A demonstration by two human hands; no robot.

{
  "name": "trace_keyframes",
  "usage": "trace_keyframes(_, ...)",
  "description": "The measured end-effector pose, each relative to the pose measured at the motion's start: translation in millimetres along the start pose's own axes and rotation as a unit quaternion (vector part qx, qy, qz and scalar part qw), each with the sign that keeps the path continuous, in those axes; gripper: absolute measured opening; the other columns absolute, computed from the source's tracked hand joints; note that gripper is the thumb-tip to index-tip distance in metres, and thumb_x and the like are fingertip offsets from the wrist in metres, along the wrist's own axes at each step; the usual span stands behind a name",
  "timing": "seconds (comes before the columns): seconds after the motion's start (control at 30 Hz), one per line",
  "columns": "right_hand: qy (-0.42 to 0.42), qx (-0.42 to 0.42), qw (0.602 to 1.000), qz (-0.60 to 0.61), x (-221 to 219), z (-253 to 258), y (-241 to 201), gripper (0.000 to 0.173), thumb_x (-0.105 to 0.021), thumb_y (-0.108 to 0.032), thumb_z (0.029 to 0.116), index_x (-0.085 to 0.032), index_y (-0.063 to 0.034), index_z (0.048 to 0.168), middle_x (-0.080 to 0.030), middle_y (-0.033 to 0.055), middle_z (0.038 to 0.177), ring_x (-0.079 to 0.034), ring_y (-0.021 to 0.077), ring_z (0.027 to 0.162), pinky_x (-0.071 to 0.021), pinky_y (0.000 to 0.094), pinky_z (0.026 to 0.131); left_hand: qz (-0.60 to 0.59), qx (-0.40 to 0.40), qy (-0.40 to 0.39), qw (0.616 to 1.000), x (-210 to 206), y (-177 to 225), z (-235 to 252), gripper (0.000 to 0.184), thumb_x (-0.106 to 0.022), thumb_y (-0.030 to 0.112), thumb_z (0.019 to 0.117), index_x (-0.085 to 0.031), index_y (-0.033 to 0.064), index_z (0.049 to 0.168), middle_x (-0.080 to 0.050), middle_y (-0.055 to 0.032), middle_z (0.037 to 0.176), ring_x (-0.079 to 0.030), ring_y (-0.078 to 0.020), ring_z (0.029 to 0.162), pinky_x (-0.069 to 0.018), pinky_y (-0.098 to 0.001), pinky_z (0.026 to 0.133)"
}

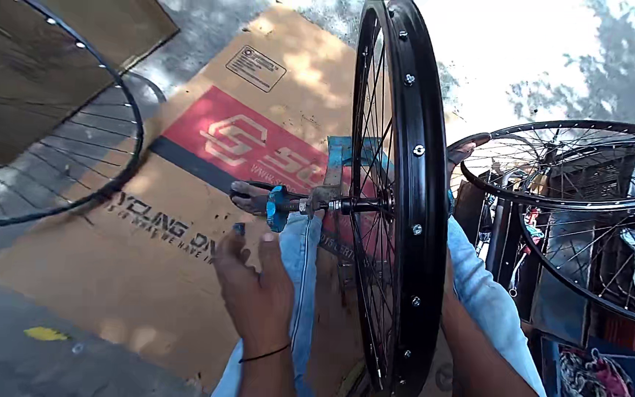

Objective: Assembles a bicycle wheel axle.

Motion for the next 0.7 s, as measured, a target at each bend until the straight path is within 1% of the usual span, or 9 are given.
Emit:
trace_keyframes(0.07, -0.127, -0.051, 0.964, 0.227, 47.0, 24.9, -61.9, 0.065, -0.025, -0.060, 0.1062, -0.026, -0.0244, 0.160, -0.046, 0.0066, 0.153, -0.056, 0.0242, 0.129, -0.0497, 0.0482, 0.102, -0.037, -0.014, -0.023, 0.999, 11.8, 15.2, 41.2, 0.075, -0.048, 0.050, 0.1041, -0.029, -0.0002, 0.156, -0.044, -0.0264, 0.150, -0.046, -0.0354, 0.138, -0.0388, -0.0530, 0.112)
trace_keyframes(0.13, -0.228, -0.099, 0.930, 0.270, 68.5, 52.7, -107.3, 0.078, -0.021, -0.073, 0.1002, -0.035, -0.0212, 0.156, -0.058, 0.0129, 0.140, -0.066, 0.0313, 0.112, -0.0572, 0.0507, 0.087, -0.004, -0.024, -0.107, 0.994, -2.3, 24.4, 78.7, 0.067, -0.047, 0.054, 0.1031, -0.044, 0.0046, 0.148, -0.056, -0.0221, 0.139, -0.055, -0.0335, 0.128, -0.0431, -0.0566, 0.106)
trace_keyframes(0.23, -0.392, -0.239, 0.872, 0.171, 80.0, 90.3, -162.2, 0.099, -0.015, -0.088, 0.0890, -0.041, -0.0128, 0.147, -0.065, 0.0222, 0.123, -0.070, 0.0382, 0.096, -0.0592, 0.0547, 0.076, 0.047, -0.074, -0.168, 0.982, -29.5, 24.7, 101.3, 0.045, -0.055, 0.041, 0.1045, -0.065, 0.0023, 0.126, -0.067, -0.0224, 0.118, -0.064, -0.0367, 0.108, -0.0474, -0.0634, 0.094)
trace_keyframes(0.33, -0.363, -0.247, 0.898, 0.013, 65.5, 98.4, -198.6, 0.089, -0.025, -0.083, 0.0944, -0.049, -0.0116, 0.141, -0.063, 0.0228, 0.109, -0.065, 0.0363, 0.080, -0.0560, 0.0518, 0.066, -0.017, -0.023, -0.162, 0.986, -31.7, 43.7, 86.7, 0.036, -0.050, 0.025, 0.1084, -0.060, -0.0058, 0.125, -0.065, -0.0217, 0.114, -0.063, -0.0268, 0.099, -0.0501, -0.0491, 0.091)
trace_keyframes(0.47, -0.238, 0.034, 0.966, -0.094, 52.0, 87.3, -167.0, 0.070, -0.019, -0.060, 0.1078, -0.065, -0.0072, 0.116, -0.066, 0.0123, 0.083, -0.064, 0.0247, 0.064, -0.0556, 0.0473, 0.059, 0.008, 0.074, -0.113, 0.991, -35.9, 76.2, 69.8, 0.032, -0.044, 0.014, 0.1094, -0.054, -0.0055, 0.132, -0.061, -0.0186, 0.120, -0.059, -0.0199, 0.102, -0.0471, -0.0397, 0.096)
trace_keyframes(0.5, -0.170, 0.161, 0.970, -0.066, 47.2, 85.9, -142.1, 0.064, -0.023, -0.055, 0.1086, -0.066, -0.0085, 0.112, -0.068, 0.0080, 0.084, -0.066, 0.0215, 0.068, -0.0566, 0.0473, 0.063, 0.006, 0.091, -0.116, 0.989, -36.8, 75.1, 70.9, 0.035, -0.042, 0.016, 0.1104, -0.053, -0.0058, 0.136, -0.060, -0.0209, 0.125, -0.058, -0.0226, 0.109, -0.0438, -0.0430, 0.101)
trace_keyframes(0.57, -0.047, 0.393, 0.918, 0.022, 32.9, 90.7, -93.6, 0.070, -0.025, -0.058, 0.1068, -0.063, -0.0025, 0.126, -0.072, 0.0100, 0.106, -0.070, 0.0172, 0.083, -0.0606, 0.0426, 0.071, -0.015, 0.010, -0.103, 0.995, -39.7, 39.6, 77.1, 0.039, -0.044, 0.026, 0.1100, -0.058, -0.0055, 0.129, -0.063, -0.0220, 0.117, -0.062, -0.0249, 0.103, -0.0492, -0.0485, 0.094)
trace_keyframes(0.63, -0.051, 0.457, 0.886, 0.056, 25.2, 99.6, -92.7, 0.076, -0.026, -0.062, 0.1048, -0.059, 0.0008, 0.132, -0.066, 0.0163, 0.119, -0.069, 0.0201, 0.094, -0.0603, 0.0426, 0.078, -0.045, -0.015, -0.089, 0.995, -35.7, 35.4, 76.9, 0.040, -0.039, 0.026, 0.1113, -0.058, -0.0052, 0.128, -0.065, -0.0167, 0.110, -0.064, -0.0186, 0.096, -0.0525, -0.0425, 0.089)
trace_keyframes(0.7, -0.191, 0.375, 0.906, 0.031, 48.4, 88.2, -107.2, 0.068, -0.035, -0.056, 0.1056, -0.052, -0.0024, 0.143, -0.062, 0.0163, 0.134, -0.066, 0.0230, 0.110, -0.0574, 0.0473, 0.092, -0.049, 0.028, -0.084, 0.995, -43.2, 73.5, 48.2, 0.038, -0.027, 0.014, 0.1116, -0.056, -0.0083, 0.121, -0.062, -0.0059, 0.099, -0.060, -0.0044, 0.085, -0.0499, -0.0236, 0.084)
Point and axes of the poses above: each hand's wrist, its own z-axis towards the middle knuckle, its own x-axis out of the back of the hand, y = z × x, the point moved 1 cm from there along z, towards the middle knuckle
